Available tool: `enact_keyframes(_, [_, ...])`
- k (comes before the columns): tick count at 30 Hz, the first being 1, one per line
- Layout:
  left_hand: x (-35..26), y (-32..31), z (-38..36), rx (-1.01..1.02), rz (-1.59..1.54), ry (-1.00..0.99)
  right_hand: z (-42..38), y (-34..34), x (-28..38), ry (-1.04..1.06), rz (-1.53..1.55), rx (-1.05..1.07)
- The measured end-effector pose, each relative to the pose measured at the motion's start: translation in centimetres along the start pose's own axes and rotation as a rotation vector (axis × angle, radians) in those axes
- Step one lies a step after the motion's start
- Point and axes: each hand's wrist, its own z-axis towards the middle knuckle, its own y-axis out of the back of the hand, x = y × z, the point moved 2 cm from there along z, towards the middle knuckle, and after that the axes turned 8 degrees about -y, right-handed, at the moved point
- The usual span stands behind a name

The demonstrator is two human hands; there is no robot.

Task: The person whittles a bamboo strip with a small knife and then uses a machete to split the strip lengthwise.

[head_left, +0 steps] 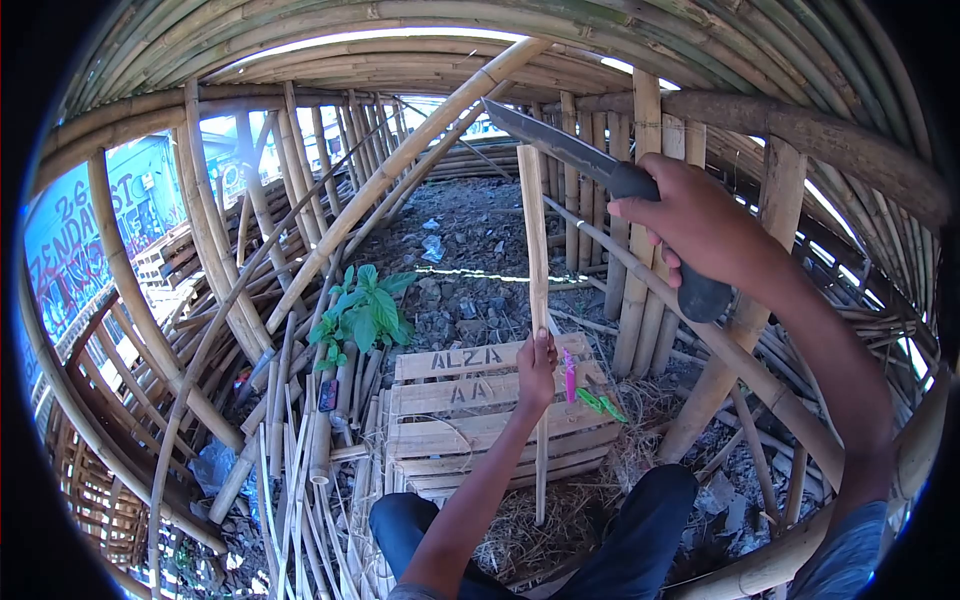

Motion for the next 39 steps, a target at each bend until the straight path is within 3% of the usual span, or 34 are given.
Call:
enact_keyframes(4, [0.5, 0.6, 0.2, 0.011, 0.001, -0.003, -0.5, -1.5, -0.3, -0.014, -0.138, -0.084])
enact_keyframes(6, [0.6, 0.6, 0.4, 0.003, -0.006, -0.004, 0.0, -2.2, -1.2, 0.184, -0.263, -0.206])
enact_keyframes(10, [0.6, 0.8, 0.4, -0.007, 0.017, -0.021, 0.5, -3.5, -2.3, 0.346, -0.491, -0.23])
enact_keyframes(12, [0.5, 1.1, 0.5, -0.008, 0.019, -0.035, 1.0, -3.2, -2.5, 0.069, 0.277, 0.05])
enact_keyframes(15, [0.2, 1.4, 0.3, -0.012, 0.017, -0.03, 1.7, -2.3, -2.3, 0.064, 0.421, 0.094])
enact_keyframes(18, [0.2, 1.4, 0.3, -0.008, 0.025, -0.02, 2.0, -2.3, -2.4, 0.118, 0.295, -0.03])
enact_keyframes(24, [0.6, 1.2, 0.2, 0.015, 0.024, 0.003, 1.4, -1.7, -1.9, 0.085, 0.31, 0.094])
enact_keyframes(39, [0.7, 0.8, 0.2, 0.05, -0.014, 0.034, 1.1, -1.4, -1.4, 0.089, 0.256, 0.052])
